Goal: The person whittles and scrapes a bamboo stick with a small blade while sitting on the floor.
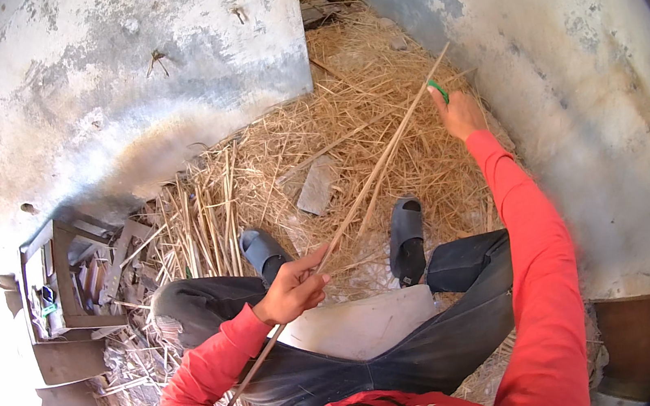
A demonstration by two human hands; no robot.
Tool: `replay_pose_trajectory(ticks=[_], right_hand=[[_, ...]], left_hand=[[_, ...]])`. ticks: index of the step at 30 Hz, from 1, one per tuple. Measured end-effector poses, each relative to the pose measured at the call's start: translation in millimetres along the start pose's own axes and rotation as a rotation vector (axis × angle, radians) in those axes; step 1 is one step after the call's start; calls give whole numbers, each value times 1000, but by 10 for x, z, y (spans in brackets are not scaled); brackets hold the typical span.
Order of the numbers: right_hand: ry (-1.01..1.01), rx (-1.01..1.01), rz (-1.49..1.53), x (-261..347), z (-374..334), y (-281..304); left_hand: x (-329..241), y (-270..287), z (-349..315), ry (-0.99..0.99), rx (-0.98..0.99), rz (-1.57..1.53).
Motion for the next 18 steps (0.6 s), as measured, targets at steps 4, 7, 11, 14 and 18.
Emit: replay_pose_trajectory(ticks=[4,7,11,14,18], right_hand=[[90,99,142,284,-119,145],[300,456,110,858,-978,10],[244,212,148,546,-608,83],[-186,7,139,-883,553,238],[-236,-55,229,-1117,535,235]], left_hand=[[-88,72,-27,3,18,-53],[-107,155,-111,-10,-13,-73],[-31,216,-364,-21,-12,33],[80,230,-414,56,42,68],[65,235,-423,85,46,-7]])
Point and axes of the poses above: each hand's wrist, its own z-axis towards the middle knuckle, its own y-axis out of the back of the hand, x = y × z, the point moved 5 cm from there along z, towards the middle knuckle, and after that the axes turned 13 degrees about -y, right-handed, at the moved point
